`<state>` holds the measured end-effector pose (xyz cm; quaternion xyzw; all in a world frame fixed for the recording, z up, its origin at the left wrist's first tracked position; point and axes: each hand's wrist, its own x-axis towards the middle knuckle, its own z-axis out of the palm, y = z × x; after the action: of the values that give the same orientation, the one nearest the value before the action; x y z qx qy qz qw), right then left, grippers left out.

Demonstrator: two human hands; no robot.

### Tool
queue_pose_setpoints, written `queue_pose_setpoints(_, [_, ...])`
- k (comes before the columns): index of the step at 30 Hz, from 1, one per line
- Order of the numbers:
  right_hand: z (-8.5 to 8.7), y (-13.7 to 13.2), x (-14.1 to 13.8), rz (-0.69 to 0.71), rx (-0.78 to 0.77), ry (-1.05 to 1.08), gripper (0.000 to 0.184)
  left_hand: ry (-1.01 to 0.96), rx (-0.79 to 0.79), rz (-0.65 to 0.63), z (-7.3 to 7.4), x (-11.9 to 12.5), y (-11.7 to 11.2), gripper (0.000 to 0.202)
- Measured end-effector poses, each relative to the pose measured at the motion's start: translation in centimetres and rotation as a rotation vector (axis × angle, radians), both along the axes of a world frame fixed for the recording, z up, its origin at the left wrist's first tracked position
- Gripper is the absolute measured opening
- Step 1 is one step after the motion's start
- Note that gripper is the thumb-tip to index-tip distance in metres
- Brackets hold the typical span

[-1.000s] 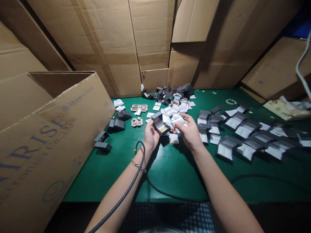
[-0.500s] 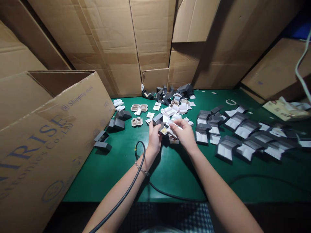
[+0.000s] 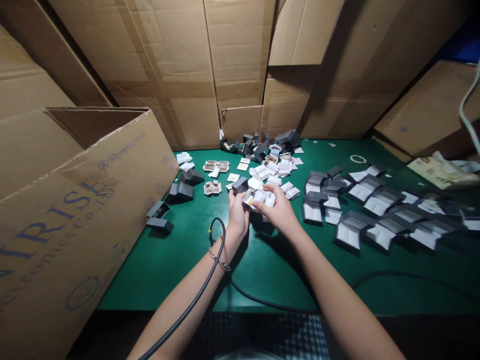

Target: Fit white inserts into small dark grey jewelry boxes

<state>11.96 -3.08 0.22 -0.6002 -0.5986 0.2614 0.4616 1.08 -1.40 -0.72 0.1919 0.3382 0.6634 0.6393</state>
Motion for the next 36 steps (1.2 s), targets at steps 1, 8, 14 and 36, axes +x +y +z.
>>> queue_pose_setpoints(1, [0.0, -0.1, 0.0, 0.015, 0.011, -0.016, 0.057, -0.005, -0.004, 0.003, 0.0, 0.0, 0.0, 0.026])
queue_pose_setpoints(8, [-0.2, -0.4, 0.1, 0.156, 0.059, -0.148, 0.050, -0.015, -0.052, 0.006, -0.1, -0.3, 0.2, 0.023])
queue_pose_setpoints(14, [0.5, -0.3, 0.1, 0.137, 0.066, -0.144, 0.037, -0.032, 0.011, -0.036, 0.0, -0.5, 0.3, 0.026])
queue_pose_setpoints(36, [0.3, -0.2, 0.6, 0.083, 0.150, -0.249, 0.041, 0.092, 0.188, -0.090, -0.4, -0.1, -0.3, 0.034])
